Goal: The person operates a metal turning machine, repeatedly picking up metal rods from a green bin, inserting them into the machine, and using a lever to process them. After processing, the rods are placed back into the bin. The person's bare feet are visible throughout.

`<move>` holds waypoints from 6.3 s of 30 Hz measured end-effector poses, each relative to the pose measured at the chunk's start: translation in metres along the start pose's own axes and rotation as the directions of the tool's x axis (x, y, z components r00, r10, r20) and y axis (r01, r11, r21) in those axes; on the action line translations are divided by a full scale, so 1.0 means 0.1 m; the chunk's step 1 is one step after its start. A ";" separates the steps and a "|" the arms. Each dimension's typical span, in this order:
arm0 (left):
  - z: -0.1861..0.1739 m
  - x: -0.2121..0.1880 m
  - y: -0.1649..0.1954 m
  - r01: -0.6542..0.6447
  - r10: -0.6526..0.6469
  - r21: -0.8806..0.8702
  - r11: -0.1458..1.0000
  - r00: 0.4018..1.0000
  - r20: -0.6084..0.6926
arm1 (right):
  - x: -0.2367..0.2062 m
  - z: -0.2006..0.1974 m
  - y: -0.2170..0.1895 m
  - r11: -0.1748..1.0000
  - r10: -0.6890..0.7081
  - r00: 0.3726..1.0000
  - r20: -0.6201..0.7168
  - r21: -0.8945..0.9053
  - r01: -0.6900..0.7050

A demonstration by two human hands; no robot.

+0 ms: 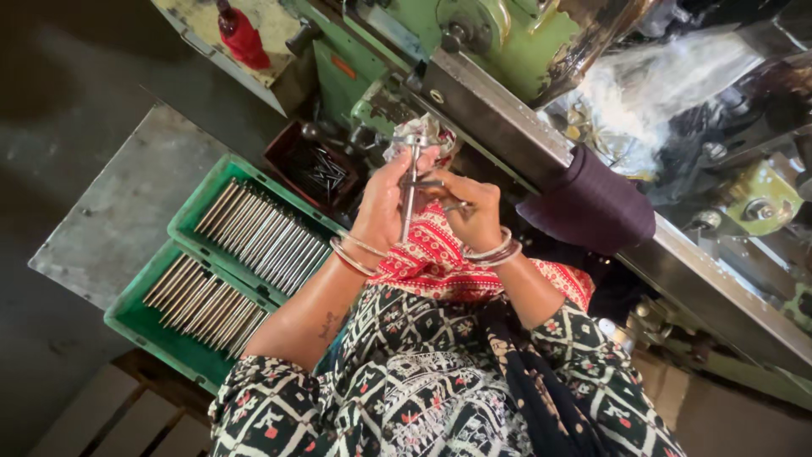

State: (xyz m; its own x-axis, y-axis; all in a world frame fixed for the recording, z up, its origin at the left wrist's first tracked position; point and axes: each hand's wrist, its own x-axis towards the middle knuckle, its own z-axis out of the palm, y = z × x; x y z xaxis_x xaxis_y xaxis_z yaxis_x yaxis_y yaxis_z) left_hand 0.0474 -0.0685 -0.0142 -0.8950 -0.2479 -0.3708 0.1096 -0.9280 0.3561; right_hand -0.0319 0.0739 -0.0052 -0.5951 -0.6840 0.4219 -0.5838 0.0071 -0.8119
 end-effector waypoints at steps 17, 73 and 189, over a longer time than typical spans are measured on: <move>-0.11 0.03 -0.20 -0.199 0.199 0.016 0.980 0.975 -0.094 | -0.23 -0.09 -0.12 0.999 0.001 0.997 0.075 0.045 -0.004; -0.86 -0.47 0.03 -0.255 0.773 0.947 -0.196 0.554 0.309 | 0.11 0.11 0.24 0.914 0.305 0.847 0.436 -0.382 -0.133; 0.19 -0.30 -0.71 -0.022 -0.111 0.519 0.854 0.968 0.225 | -0.89 -0.41 0.35 -0.020 0.717 0.585 0.379 0.850 -0.527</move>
State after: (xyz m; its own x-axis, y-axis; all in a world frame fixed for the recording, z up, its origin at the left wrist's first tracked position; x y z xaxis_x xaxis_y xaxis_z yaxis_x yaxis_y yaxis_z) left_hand 0.0584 0.0098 -0.0122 -0.9758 -0.0741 -0.2059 -0.1111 -0.6429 0.7579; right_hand -0.0217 0.1656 -0.0543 -0.5573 -0.6712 -0.4887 0.7943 -0.2597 -0.5492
